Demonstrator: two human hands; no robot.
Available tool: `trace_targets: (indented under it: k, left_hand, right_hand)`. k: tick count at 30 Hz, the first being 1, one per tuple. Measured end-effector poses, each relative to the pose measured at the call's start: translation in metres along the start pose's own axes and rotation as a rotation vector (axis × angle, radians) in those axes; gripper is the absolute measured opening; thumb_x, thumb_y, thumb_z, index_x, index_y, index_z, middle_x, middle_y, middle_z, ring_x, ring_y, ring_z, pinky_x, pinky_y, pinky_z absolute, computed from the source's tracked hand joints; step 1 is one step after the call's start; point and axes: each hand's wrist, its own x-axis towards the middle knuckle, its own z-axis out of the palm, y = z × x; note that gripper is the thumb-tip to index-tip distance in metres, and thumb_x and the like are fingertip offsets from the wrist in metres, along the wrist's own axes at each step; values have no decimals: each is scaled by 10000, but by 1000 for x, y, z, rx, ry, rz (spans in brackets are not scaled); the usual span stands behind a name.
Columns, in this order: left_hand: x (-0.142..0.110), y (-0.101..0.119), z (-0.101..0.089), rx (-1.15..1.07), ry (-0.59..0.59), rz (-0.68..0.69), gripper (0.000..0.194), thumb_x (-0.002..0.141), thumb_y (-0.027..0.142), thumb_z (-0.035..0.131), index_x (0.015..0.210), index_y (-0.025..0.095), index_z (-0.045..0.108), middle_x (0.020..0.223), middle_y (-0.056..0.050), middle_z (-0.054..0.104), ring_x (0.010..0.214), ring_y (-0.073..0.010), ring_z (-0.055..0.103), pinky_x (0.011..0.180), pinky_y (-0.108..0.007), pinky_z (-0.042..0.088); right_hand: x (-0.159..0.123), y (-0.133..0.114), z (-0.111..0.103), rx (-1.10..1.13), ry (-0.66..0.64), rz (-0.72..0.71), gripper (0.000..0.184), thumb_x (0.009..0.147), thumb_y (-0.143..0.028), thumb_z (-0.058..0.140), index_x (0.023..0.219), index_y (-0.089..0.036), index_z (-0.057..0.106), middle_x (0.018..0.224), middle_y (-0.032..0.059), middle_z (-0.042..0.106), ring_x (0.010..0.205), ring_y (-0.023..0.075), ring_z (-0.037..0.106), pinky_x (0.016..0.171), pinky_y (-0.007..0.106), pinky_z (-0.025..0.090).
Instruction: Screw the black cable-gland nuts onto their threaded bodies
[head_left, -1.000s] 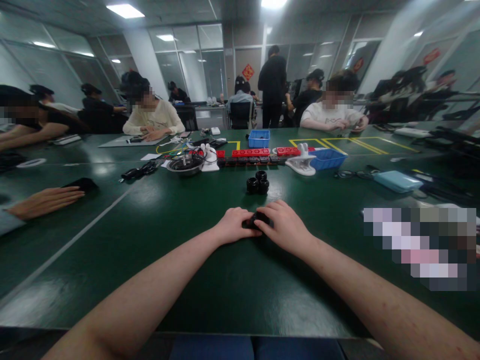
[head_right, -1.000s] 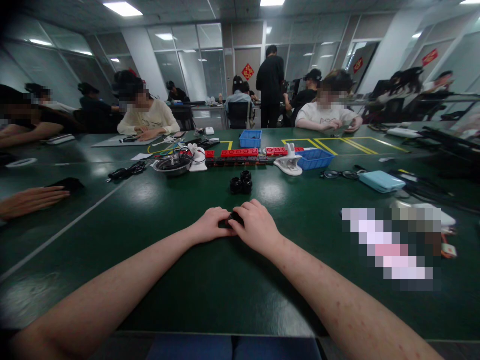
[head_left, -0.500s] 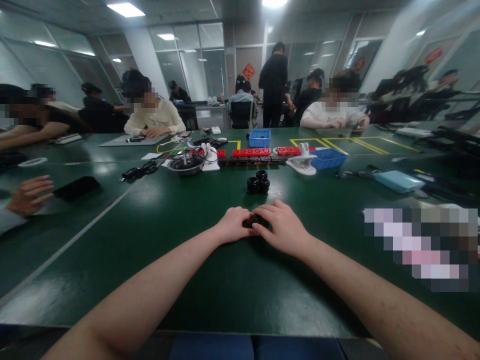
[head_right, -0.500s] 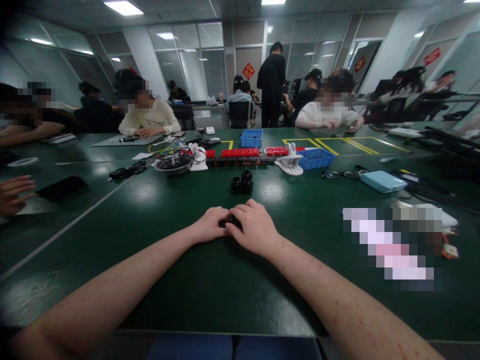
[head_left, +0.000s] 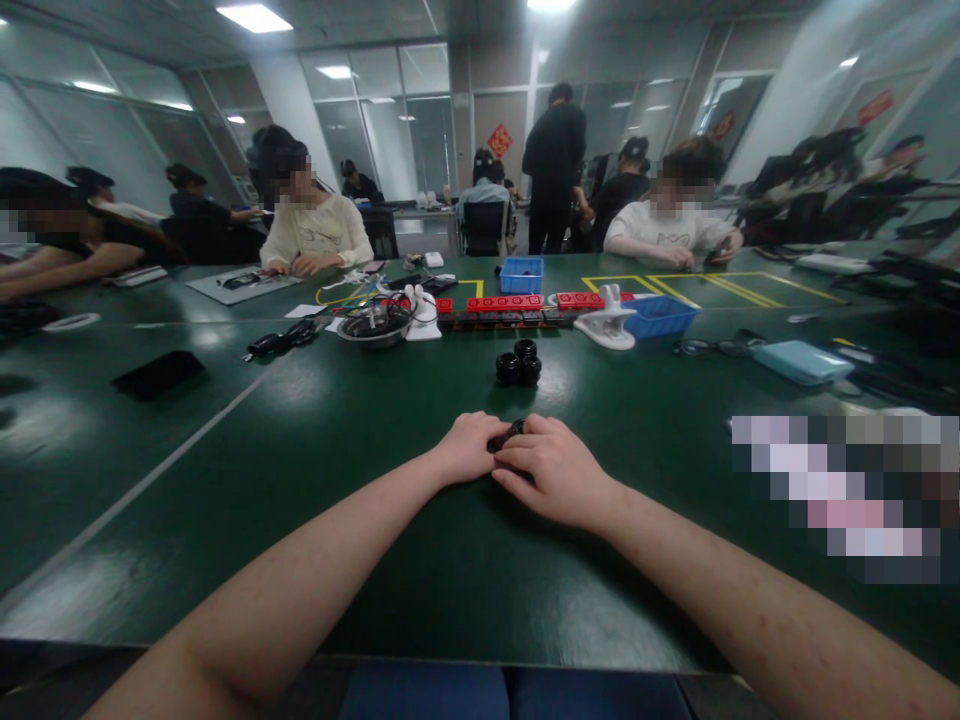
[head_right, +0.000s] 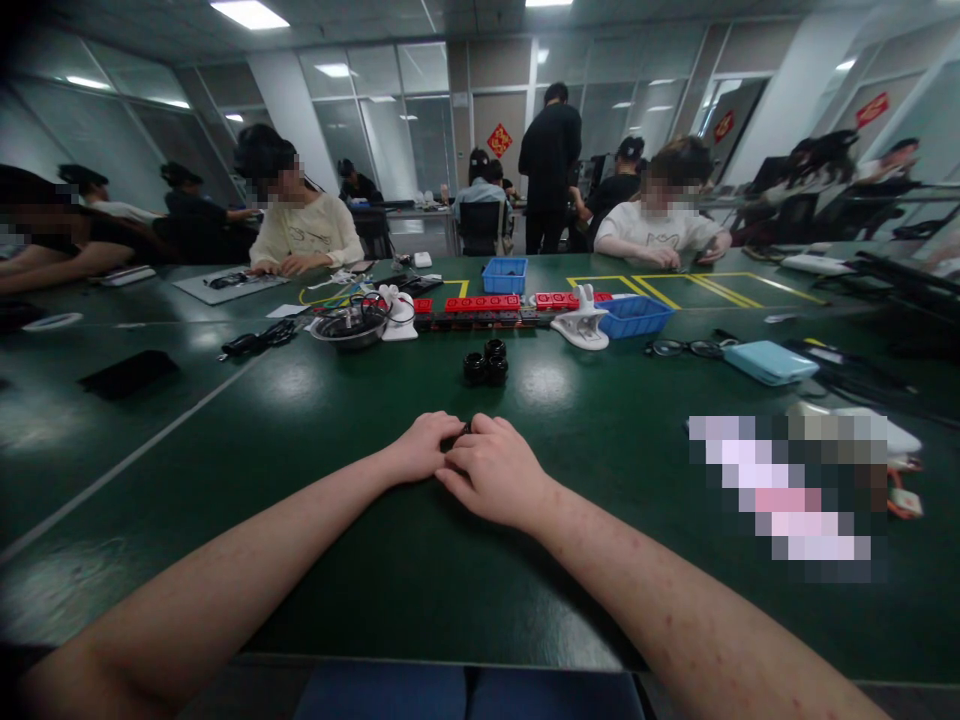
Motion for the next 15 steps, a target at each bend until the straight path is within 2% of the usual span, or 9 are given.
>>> trace_targets:
  k: [6, 11, 15]
  left_hand:
    - [1, -1, -1, -20, 9, 8, 208, 736, 398, 571, 791, 198, 589, 783, -2, 591, 750, -183, 507, 668, -289, 357]
    - [1, 0, -3, -65, 17, 35, 333, 738, 523, 560, 809, 200, 600, 747, 8, 585, 727, -169, 514, 651, -272, 353]
    - [0, 1, -4, -63, 20, 21, 336, 731, 522, 576, 797, 194, 602, 729, 7, 580, 722, -169, 515, 645, -272, 346]
  right_hand:
    - [0, 4, 1, -82, 13, 127, 401, 872, -309, 413, 589, -159, 655, 613, 56, 638, 622, 162, 449, 622, 307, 322]
    - [2, 23, -3, -127, -5, 258, 514, 914, -369, 292, 585, -171, 632, 603, 63, 635, 604, 170, 476, 606, 307, 320]
    - [3, 37, 3, -104, 3, 286, 450, 913, -387, 293, 672, -165, 601, 677, 65, 626, 649, 178, 517, 617, 295, 326]
